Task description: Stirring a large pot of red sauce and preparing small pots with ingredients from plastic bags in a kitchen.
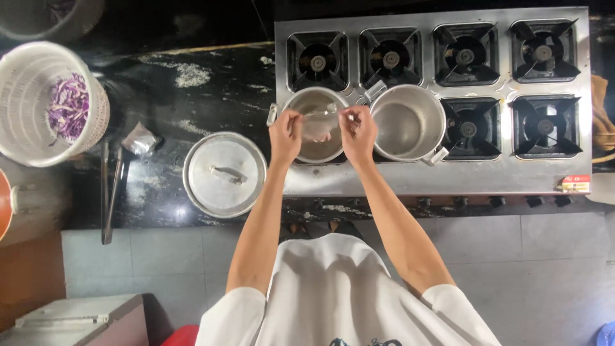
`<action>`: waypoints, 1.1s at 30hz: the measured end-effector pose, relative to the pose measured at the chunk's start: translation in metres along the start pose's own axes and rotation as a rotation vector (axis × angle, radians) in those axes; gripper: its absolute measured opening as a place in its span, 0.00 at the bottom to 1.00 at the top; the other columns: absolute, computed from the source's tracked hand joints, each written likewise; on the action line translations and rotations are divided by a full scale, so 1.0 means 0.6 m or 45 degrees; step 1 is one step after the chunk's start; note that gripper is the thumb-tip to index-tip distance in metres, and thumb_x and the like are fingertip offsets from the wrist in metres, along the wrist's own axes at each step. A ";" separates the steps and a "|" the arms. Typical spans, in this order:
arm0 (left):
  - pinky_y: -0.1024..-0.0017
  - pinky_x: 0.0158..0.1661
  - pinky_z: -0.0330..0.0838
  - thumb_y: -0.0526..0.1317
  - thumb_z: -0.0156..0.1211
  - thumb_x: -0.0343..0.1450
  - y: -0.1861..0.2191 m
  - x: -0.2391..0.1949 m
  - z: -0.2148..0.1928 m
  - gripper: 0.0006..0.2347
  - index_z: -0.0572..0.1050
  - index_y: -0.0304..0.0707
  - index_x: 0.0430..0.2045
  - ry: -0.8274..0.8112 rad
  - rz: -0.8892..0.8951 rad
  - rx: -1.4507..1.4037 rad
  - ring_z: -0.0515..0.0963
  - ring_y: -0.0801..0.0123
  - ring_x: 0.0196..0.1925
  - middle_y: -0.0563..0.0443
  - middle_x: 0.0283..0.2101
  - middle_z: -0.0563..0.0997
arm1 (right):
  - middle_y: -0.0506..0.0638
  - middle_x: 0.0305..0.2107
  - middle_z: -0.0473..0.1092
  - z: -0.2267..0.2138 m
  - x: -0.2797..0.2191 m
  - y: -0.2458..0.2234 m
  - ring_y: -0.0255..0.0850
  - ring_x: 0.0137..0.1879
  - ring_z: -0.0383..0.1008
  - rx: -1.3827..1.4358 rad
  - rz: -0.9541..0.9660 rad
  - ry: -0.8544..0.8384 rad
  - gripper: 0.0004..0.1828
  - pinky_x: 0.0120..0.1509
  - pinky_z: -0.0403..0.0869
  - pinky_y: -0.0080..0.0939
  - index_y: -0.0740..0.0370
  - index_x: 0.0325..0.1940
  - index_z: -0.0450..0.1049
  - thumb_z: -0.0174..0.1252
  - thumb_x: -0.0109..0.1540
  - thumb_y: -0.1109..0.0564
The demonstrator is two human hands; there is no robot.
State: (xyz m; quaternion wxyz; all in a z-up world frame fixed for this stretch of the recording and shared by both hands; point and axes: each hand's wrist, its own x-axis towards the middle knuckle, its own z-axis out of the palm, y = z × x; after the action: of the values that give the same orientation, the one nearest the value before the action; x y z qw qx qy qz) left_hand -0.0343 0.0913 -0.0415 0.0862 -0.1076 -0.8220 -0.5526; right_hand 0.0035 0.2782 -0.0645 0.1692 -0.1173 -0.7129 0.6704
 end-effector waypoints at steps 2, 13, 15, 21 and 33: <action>0.73 0.32 0.69 0.38 0.57 0.76 -0.052 -0.004 0.019 0.07 0.75 0.32 0.34 0.030 -0.115 0.032 0.75 0.76 0.28 0.48 0.28 0.80 | 0.49 0.42 0.72 0.006 -0.011 0.006 0.35 0.49 0.73 0.090 -0.017 0.003 0.09 0.56 0.77 0.38 0.66 0.49 0.68 0.62 0.68 0.65; 0.74 0.32 0.72 0.41 0.49 0.79 -0.044 0.041 0.017 0.07 0.70 0.38 0.36 0.115 -0.548 -0.923 0.71 0.78 0.34 0.57 0.34 0.73 | 0.63 0.57 0.69 0.025 -0.038 -0.032 0.54 0.61 0.72 -0.420 -0.266 -0.057 0.34 0.64 0.73 0.49 0.68 0.63 0.61 0.70 0.59 0.58; 0.74 0.41 0.72 0.40 0.49 0.83 -0.069 0.032 0.006 0.09 0.71 0.34 0.36 0.060 -0.360 -0.958 0.72 0.76 0.36 0.54 0.36 0.75 | 0.63 0.56 0.70 0.033 -0.053 -0.036 0.55 0.61 0.73 -0.415 -0.214 -0.084 0.32 0.65 0.72 0.49 0.66 0.64 0.63 0.69 0.60 0.57; 0.71 0.43 0.77 0.38 0.52 0.77 -0.026 0.016 -0.096 0.06 0.73 0.36 0.34 0.114 -0.576 -1.384 0.82 0.72 0.39 0.54 0.36 0.79 | 0.59 0.48 0.75 0.104 -0.045 -0.045 0.52 0.55 0.77 -0.445 -0.330 -0.128 0.26 0.61 0.73 0.48 0.64 0.61 0.67 0.66 0.61 0.60; 0.70 0.33 0.74 0.40 0.56 0.73 -0.471 -0.093 -0.484 0.07 0.77 0.39 0.39 0.605 -1.128 -0.686 0.80 0.72 0.35 0.54 0.36 0.82 | 0.50 0.36 0.74 0.549 -0.138 0.092 0.35 0.37 0.76 0.143 0.419 -0.327 0.20 0.39 0.75 0.37 0.64 0.54 0.68 0.65 0.60 0.60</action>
State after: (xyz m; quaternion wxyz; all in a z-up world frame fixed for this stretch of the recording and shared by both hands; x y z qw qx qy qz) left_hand -0.0507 -0.2857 -0.1988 -0.0017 0.3566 -0.5765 -0.7351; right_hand -0.0552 -0.0519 -0.1410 -0.0286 -0.1363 -0.6612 0.7371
